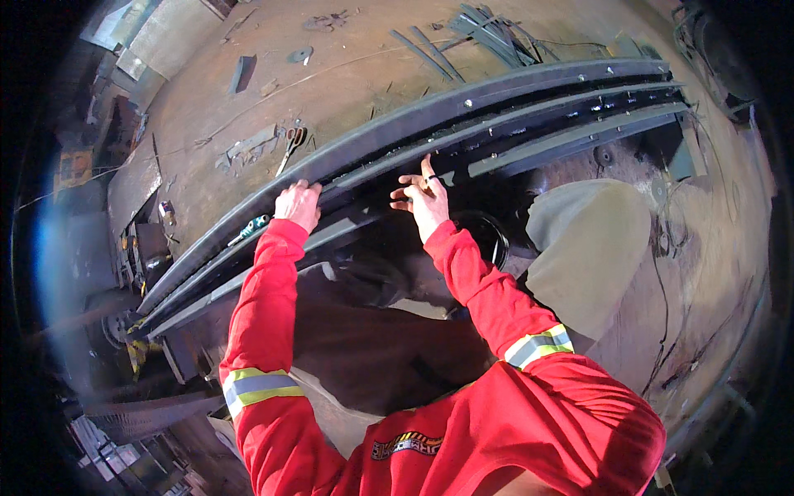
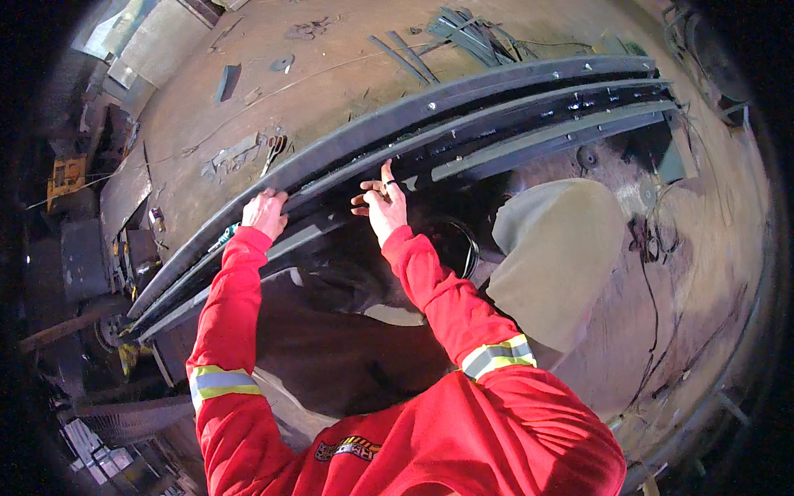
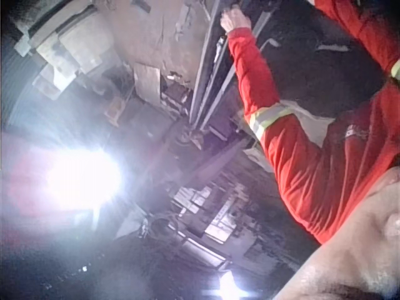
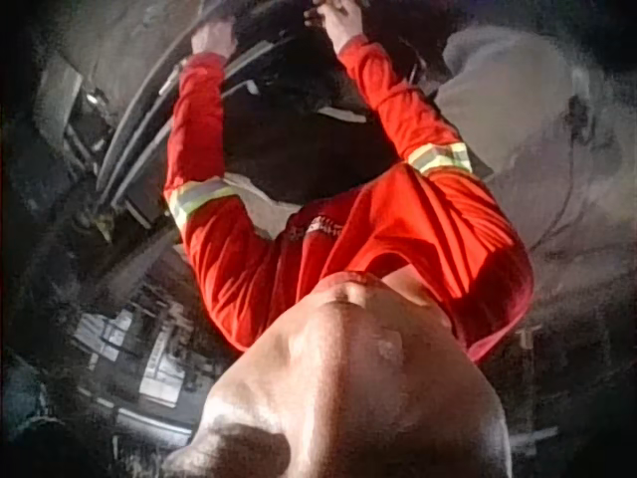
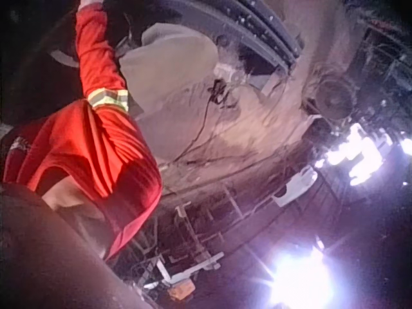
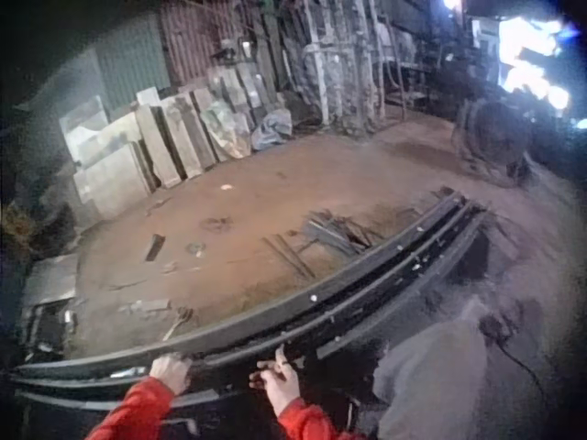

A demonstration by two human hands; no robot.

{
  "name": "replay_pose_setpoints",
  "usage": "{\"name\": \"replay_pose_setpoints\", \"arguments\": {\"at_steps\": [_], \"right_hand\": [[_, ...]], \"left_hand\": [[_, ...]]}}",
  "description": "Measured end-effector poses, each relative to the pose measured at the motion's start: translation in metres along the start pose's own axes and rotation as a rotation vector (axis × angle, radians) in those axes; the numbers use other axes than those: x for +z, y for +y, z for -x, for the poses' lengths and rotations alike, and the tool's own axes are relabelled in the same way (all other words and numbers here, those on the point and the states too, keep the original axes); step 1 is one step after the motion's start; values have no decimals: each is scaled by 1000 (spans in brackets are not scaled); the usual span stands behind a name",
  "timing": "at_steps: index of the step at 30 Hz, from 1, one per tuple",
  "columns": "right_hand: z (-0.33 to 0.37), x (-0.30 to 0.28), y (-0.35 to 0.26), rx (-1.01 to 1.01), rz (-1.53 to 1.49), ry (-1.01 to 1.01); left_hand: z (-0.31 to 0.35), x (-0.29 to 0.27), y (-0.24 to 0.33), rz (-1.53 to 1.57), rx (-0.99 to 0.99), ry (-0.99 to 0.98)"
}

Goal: The person assembles a metal frame by hand, inserting and tightening screws into pre-drilled holes along the edges of long metal bars. They use a screwdriver to secure the fasteners and adjust the alignment of the bars to ensure a proper fit.

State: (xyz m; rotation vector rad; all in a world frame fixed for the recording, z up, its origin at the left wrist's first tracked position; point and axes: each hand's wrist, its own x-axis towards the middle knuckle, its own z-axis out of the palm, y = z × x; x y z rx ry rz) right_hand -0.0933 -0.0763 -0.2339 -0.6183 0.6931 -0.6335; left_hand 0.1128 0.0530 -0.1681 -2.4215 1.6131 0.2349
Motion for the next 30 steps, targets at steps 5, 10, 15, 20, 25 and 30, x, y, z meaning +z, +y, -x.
{"name": "replay_pose_setpoints", "arguments": {"at_steps": [5, 10, 15, 20, 25, 30], "right_hand": [[-3, -5, 4, -9, 74, 5], [3, -54, -48, 237, 306, -204], [7, -127, -92, 383, 1542, -379], [-3, -162, 18, 411, 1962, -315], [-8, -213, 90, 419, 2079, -162], [4, -232, 118, 478, 2387, -571]], "left_hand": [[-18, 0, 38, 25, 62, 200], [-28, 0, 49, 48, 75, 225], [-31, -11, 49, 95, 71, 191], [-33, -13, 45, 79, 49, 94], [-33, -18, 48, 129, 23, 106], [-29, -11, 42, 150, -12, 179]]}}
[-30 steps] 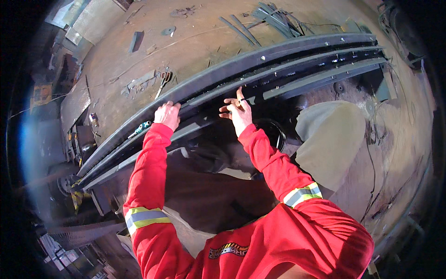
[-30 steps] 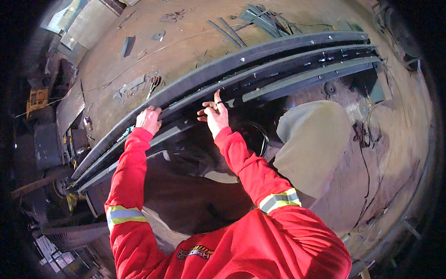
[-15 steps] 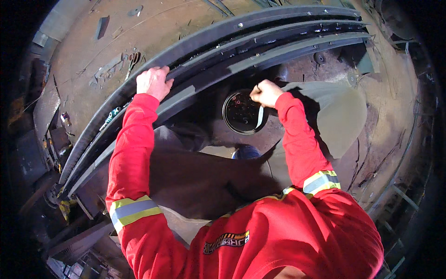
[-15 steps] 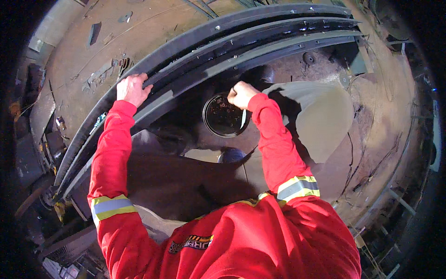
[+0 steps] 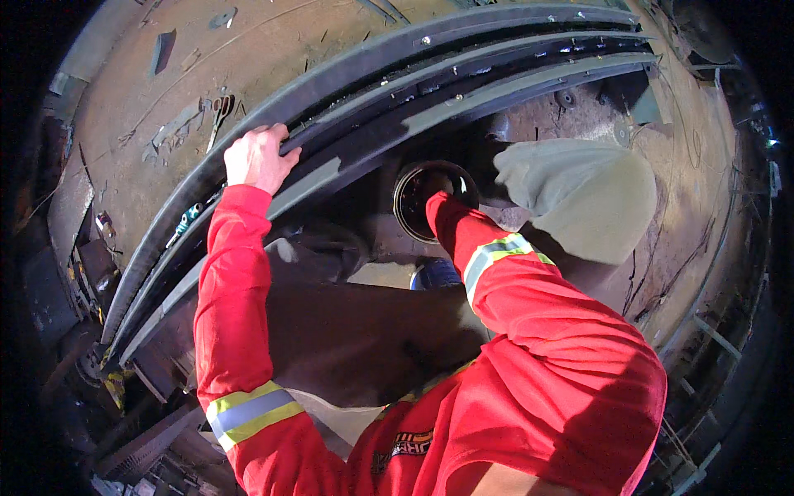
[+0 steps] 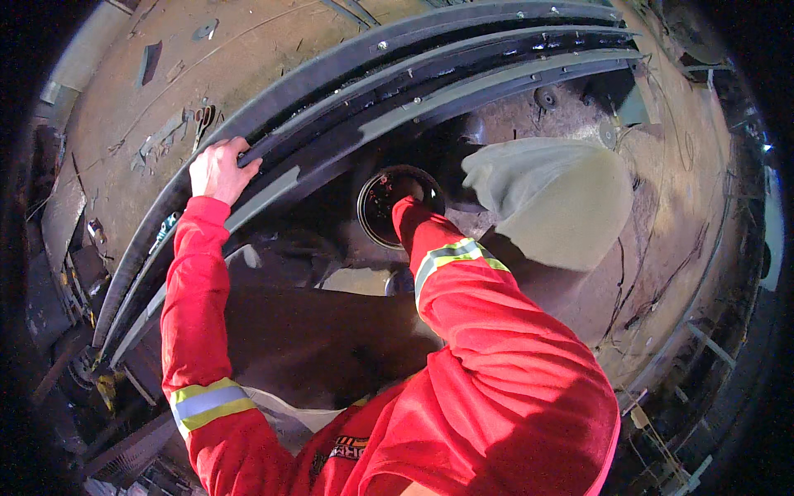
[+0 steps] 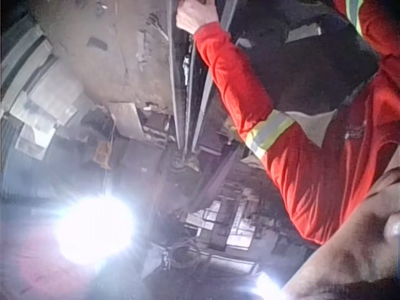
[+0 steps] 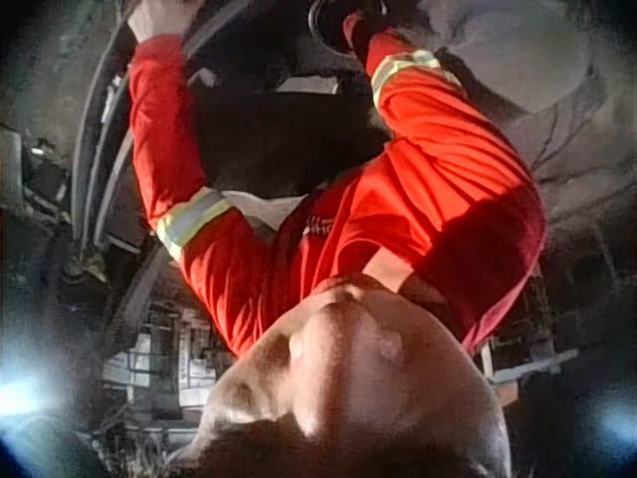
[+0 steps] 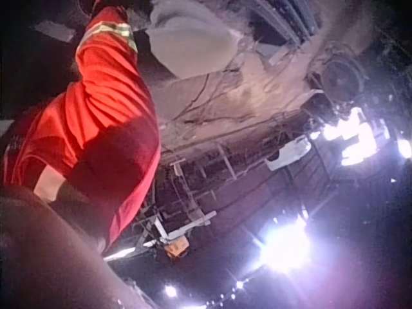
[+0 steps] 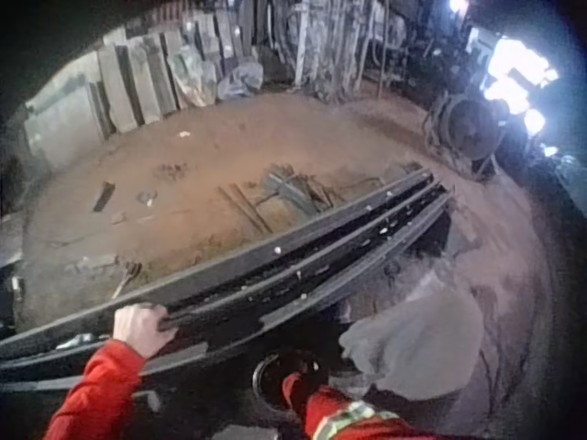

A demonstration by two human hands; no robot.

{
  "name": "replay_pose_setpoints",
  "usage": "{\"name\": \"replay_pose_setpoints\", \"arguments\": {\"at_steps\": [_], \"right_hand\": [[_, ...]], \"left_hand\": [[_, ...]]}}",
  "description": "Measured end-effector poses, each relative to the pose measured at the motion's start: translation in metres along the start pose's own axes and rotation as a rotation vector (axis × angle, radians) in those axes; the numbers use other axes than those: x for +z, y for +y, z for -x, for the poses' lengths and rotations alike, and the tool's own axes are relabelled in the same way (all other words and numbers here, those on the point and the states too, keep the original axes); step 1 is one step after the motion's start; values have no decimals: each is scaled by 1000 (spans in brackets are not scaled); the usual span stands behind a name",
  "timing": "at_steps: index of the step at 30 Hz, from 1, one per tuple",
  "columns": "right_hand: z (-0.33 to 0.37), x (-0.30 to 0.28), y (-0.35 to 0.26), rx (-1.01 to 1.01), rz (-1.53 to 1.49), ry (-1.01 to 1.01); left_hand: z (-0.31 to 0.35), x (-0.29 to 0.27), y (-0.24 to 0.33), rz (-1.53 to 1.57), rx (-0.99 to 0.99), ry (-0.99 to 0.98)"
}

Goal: The person assembles a metal frame by hand, inserting and tightening screws into pre-drilled holes along the edges of long metal bars. They use a screwdriver to secure the fasteners and adjust the alignment of the bars to ensure a proper fit.

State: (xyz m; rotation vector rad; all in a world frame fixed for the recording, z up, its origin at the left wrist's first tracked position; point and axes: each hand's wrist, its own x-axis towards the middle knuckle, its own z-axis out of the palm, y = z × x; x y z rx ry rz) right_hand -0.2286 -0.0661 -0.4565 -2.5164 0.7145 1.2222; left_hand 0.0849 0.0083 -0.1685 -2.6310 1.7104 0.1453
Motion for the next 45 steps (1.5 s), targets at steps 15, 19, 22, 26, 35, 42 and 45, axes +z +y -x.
{"name": "replay_pose_setpoints", "arguments": {"at_steps": [15, 19, 22, 26, 35, 42, 45], "right_hand": [[-4, 12, -7, -211, 449, -227], [-1, 16, -6, -222, 428, -212], [2, 19, -5, -213, 390, -182], [1, 22, 4, -180, 319, -144], [-2, 10, 31, -117, 194, -47], [-3, 7, 29, -105, 149, -18], [-3, 11, 23, -101, 128, -15]], "left_hand": [[-7, 0, -2, 54, 29, -8], [-7, 2, -3, 68, 39, 23], [-6, 3, -4, 60, 37, 28], [-9, 9, -8, 63, 20, -30], [-10, 5, -5, 64, 2, -58], [-11, 6, -3, 85, 13, -27], [-11, 9, -2, 96, 21, -2]]}}
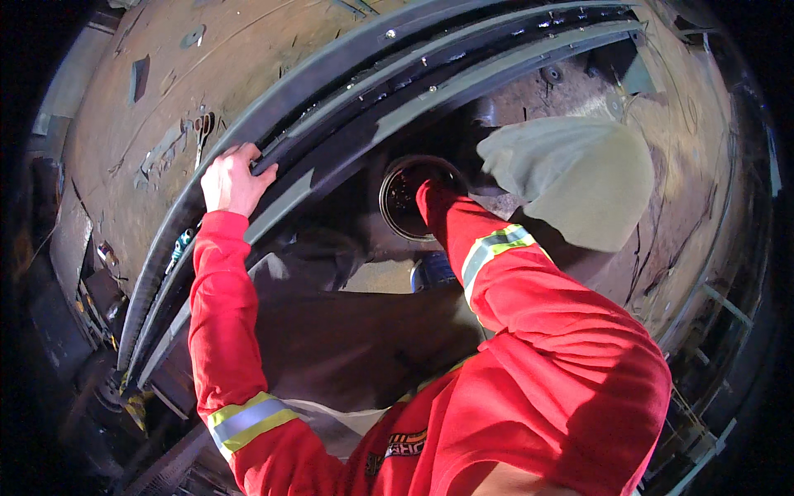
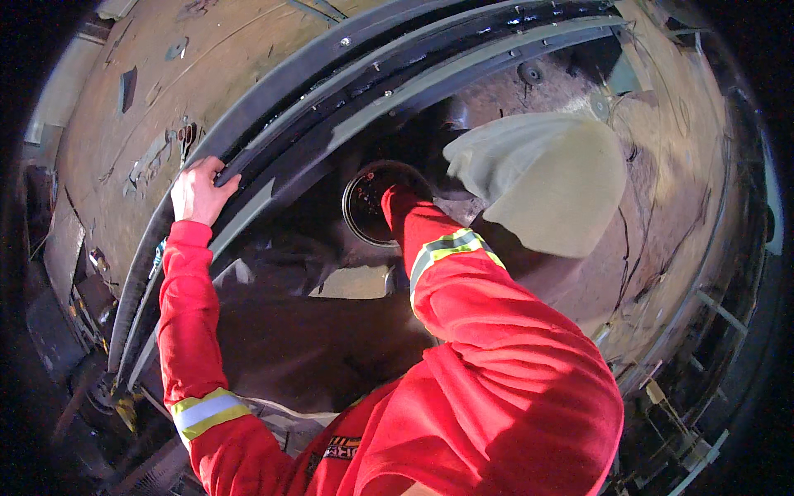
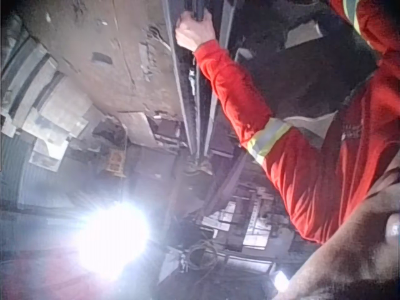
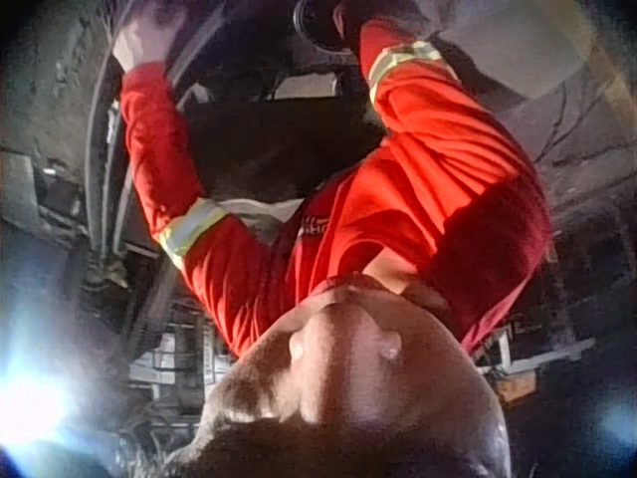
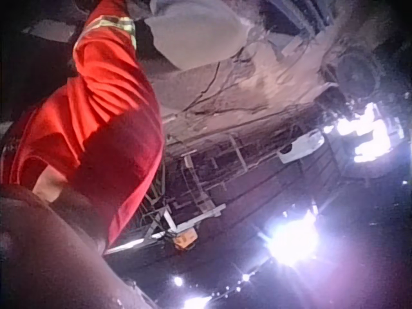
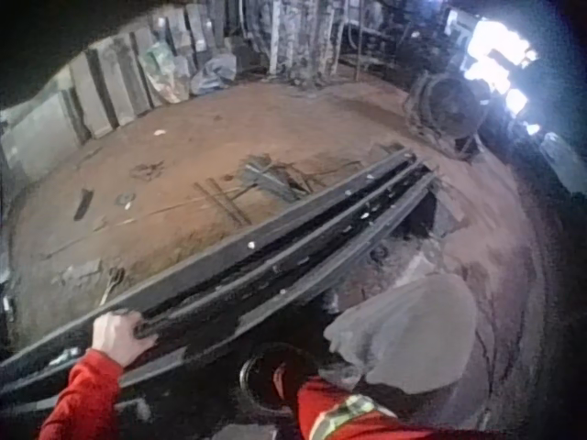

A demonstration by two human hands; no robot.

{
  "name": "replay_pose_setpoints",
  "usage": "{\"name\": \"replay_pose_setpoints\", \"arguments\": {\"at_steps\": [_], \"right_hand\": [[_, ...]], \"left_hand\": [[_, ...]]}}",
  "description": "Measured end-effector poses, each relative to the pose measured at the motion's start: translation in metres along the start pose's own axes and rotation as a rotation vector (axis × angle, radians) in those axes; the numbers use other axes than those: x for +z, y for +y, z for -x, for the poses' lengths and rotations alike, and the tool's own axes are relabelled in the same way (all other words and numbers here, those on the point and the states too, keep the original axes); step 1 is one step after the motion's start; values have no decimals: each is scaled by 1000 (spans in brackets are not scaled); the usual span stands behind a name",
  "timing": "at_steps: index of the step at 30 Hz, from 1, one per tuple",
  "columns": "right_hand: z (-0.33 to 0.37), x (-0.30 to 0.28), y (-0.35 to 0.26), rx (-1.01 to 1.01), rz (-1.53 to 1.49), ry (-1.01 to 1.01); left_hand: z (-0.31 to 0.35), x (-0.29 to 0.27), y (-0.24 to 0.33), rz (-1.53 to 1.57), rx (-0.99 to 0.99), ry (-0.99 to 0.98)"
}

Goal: The person assembles a metal frame by hand, inserting and tightening screws into pre-drilled holes along the edges of long metal bars. They use a screwdriver to secure the fasteners and adjust the alignment of the bars to ensure a proper fit.

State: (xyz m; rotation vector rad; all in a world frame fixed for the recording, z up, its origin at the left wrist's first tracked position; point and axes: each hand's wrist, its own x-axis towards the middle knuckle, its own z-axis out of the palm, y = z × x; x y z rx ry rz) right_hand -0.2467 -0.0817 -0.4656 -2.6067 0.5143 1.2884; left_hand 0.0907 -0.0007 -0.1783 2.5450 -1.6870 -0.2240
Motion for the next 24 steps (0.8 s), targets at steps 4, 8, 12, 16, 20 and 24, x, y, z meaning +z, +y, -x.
{"name": "replay_pose_setpoints", "arguments": {"at_steps": [4, 8, 12, 16, 20, 24], "right_hand": [[-4, 0, -13, -17, -27, 9], [-8, 4, -17, -12, -57, 11], [-9, 5, -21, -14, -73, 18], [-7, 7, -21, -11, -86, 29], [-9, 8, -22, -17, -87, 34], [-9, 10, -21, -5, -96, 36]], "left_hand": [[4, -4, 1, -8, -7, 11], [1, 1, 3, 6, 20, 40], [1, 2, 3, 4, 25, 58], [1, 1, 2, 2, 26, 55], [2, 1, 1, -1, 29, 55], [0, -2, 6, -2, -23, -3]]}}
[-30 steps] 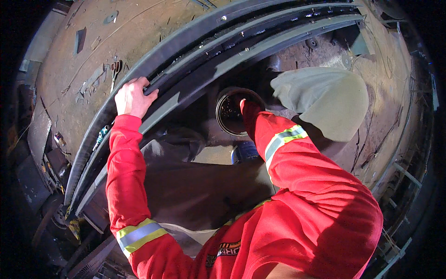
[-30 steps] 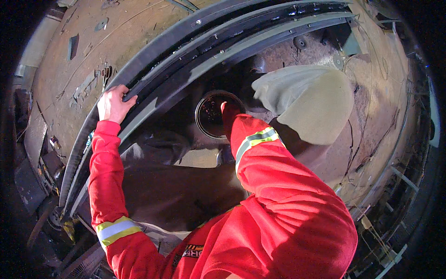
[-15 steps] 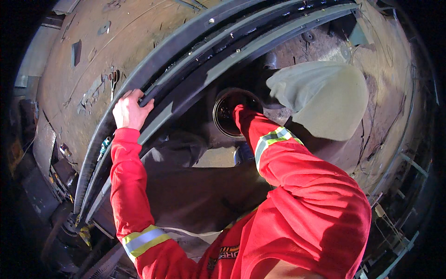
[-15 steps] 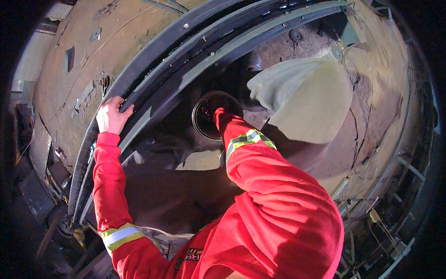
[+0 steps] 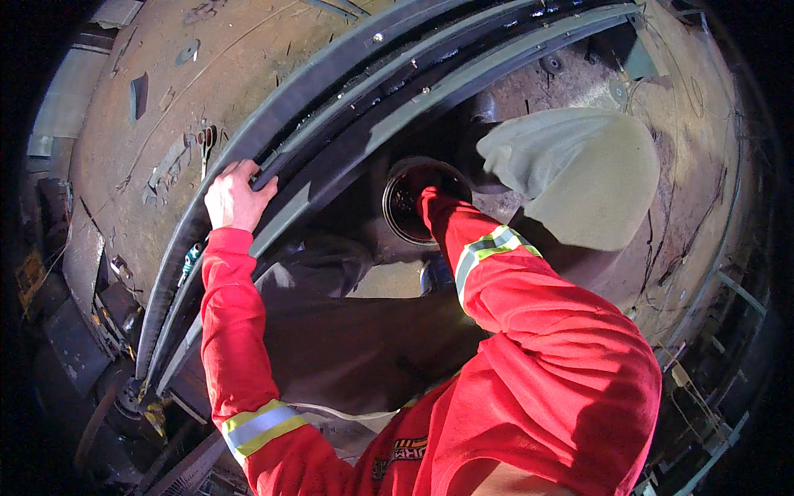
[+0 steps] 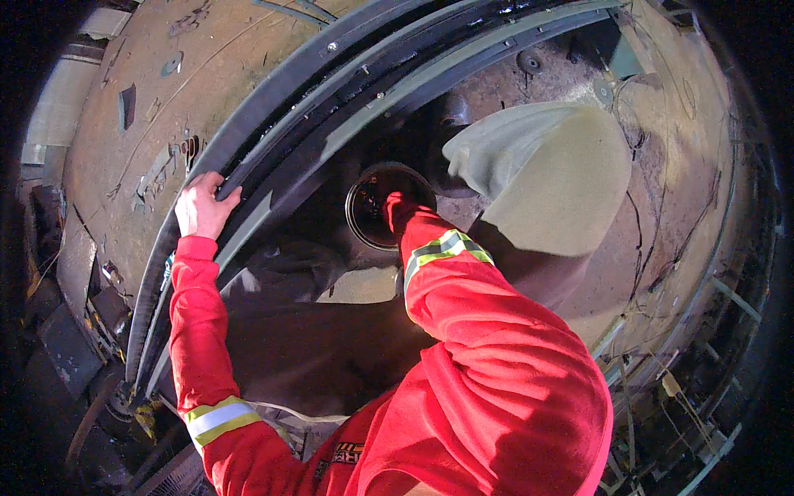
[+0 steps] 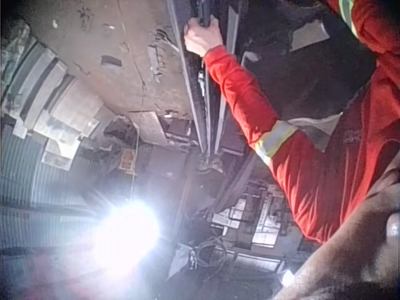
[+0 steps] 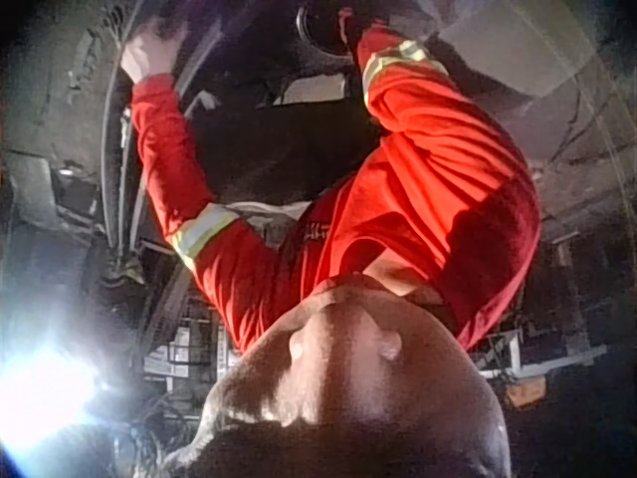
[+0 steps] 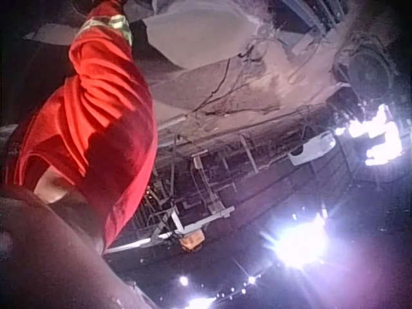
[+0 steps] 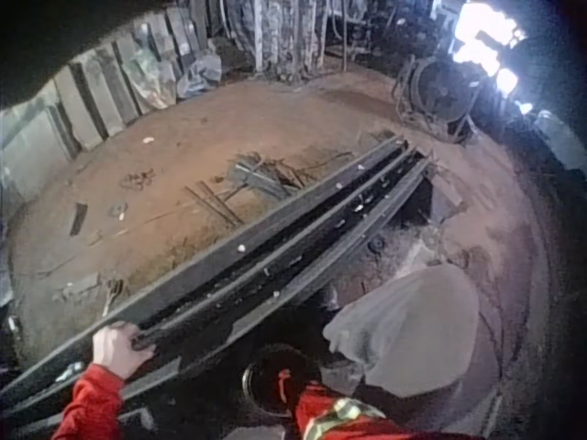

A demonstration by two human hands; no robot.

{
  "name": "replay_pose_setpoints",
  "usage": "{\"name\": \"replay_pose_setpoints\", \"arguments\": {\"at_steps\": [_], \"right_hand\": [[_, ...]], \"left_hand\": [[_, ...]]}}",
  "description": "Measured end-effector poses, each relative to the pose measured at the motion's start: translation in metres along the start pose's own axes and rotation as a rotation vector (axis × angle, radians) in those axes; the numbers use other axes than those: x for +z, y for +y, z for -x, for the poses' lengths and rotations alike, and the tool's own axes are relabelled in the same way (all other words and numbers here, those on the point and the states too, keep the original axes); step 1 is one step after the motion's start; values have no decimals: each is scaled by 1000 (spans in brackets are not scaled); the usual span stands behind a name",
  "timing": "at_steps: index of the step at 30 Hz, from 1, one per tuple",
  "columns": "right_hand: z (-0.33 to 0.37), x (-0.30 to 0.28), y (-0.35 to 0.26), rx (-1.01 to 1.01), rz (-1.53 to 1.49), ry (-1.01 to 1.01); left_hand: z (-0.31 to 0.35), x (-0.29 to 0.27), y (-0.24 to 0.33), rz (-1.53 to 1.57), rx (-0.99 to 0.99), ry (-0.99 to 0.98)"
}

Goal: The person assembles a metal frame by hand, inserting and tightening screws into pre-drilled holes along the edges of long metal bars. They use a screwdriver to secure the fasteners and adjust the alignment of the bars to ensure a proper fit.

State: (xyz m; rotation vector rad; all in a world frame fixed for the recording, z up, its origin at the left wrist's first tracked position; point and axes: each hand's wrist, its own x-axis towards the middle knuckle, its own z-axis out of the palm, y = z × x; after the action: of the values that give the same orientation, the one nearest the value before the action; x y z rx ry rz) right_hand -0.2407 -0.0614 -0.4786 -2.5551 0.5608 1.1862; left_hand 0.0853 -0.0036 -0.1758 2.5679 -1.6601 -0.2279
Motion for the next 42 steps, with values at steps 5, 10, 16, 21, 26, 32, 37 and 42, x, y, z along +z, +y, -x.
{"name": "replay_pose_setpoints", "arguments": {"at_steps": [5, 10, 16, 21, 26, 32, 37, 42], "right_hand": [[0, -1, 4, 10, -20, 18], [4, -6, 18, 41, -52, 44], [6, -6, 22, 58, -84, 56], [4, -6, 15, 58, -87, 65], [4, 0, 9, 65, -105, 64], [2, 3, 6, 60, -122, 76], [2, 6, 3, 62, -135, 82], [-2, 6, 2, 64, -158, 93]], "left_hand": [[1, 0, -2, 5, -4, 4], [0, -1, -1, 10, 10, 12], [1, 6, -7, 20, 55, 40], [1, -3, -1, 1, -8, -2], [1, -1, 1, 18, -2, 0], [1, 0, -1, 33, 20, 33], [0, 1, -1, 30, 9, 10], [-3, 3, 1, 49, 33, 33]]}}
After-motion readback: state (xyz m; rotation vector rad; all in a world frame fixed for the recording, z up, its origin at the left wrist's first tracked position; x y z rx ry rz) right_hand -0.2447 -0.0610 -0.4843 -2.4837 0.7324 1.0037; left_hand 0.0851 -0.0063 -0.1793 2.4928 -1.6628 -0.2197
